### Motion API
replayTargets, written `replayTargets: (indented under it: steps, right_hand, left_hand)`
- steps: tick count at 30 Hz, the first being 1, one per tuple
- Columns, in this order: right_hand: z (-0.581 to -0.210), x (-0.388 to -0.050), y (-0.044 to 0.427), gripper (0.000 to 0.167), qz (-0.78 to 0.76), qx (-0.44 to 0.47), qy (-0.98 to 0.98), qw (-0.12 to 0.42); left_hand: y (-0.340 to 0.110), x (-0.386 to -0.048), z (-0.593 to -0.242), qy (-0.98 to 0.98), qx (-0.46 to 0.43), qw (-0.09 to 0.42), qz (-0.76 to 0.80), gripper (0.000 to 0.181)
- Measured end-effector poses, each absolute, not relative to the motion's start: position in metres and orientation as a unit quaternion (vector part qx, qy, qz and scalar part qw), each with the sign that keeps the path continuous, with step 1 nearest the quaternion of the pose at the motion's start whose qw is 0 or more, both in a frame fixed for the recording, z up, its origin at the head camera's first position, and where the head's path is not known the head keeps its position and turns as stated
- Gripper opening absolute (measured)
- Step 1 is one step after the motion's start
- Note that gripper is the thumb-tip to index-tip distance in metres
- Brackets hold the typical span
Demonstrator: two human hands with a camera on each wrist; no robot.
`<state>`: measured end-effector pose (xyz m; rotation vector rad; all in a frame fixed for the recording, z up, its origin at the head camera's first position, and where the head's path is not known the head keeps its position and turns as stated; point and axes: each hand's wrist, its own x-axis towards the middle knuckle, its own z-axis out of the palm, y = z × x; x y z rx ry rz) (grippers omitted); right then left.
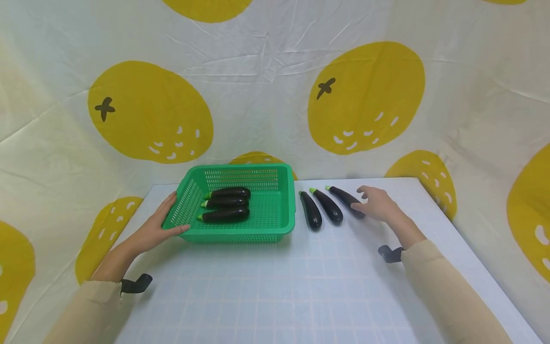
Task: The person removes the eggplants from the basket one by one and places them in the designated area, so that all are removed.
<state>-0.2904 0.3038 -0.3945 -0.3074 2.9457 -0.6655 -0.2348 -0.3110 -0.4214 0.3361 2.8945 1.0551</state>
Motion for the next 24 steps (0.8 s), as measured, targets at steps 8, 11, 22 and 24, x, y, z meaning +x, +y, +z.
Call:
replayTargets:
  steps: [8, 11, 22, 24]
  right_hand:
    - [-0.379, -0.281, 0.278, 0.058, -0.216, -0.149, 0.964, 0.036]
    - [-0.371, -0.279, 0.266, 0.057, -0.22, -0.163, 0.961, 0.029]
    - [-0.361, -0.274, 0.219, 0.053, -0.241, -0.229, 0.943, 0.0]
    - [-0.361, -0.274, 0.211, 0.052, -0.254, -0.241, 0.937, -0.005]
  left_hand:
    - [-0.309, -0.236, -0.421, 0.933, 0.112, 0.018, 0.342, 0.112]
    - [-0.309, -0.237, -0.421, 0.933, 0.113, 0.016, 0.343, 0.112]
    - [-0.311, -0.236, -0.422, 0.932, 0.108, 0.021, 0.346, 0.113]
    - [-0.311, -0.236, -0.422, 0.932, 0.107, 0.023, 0.346, 0.113]
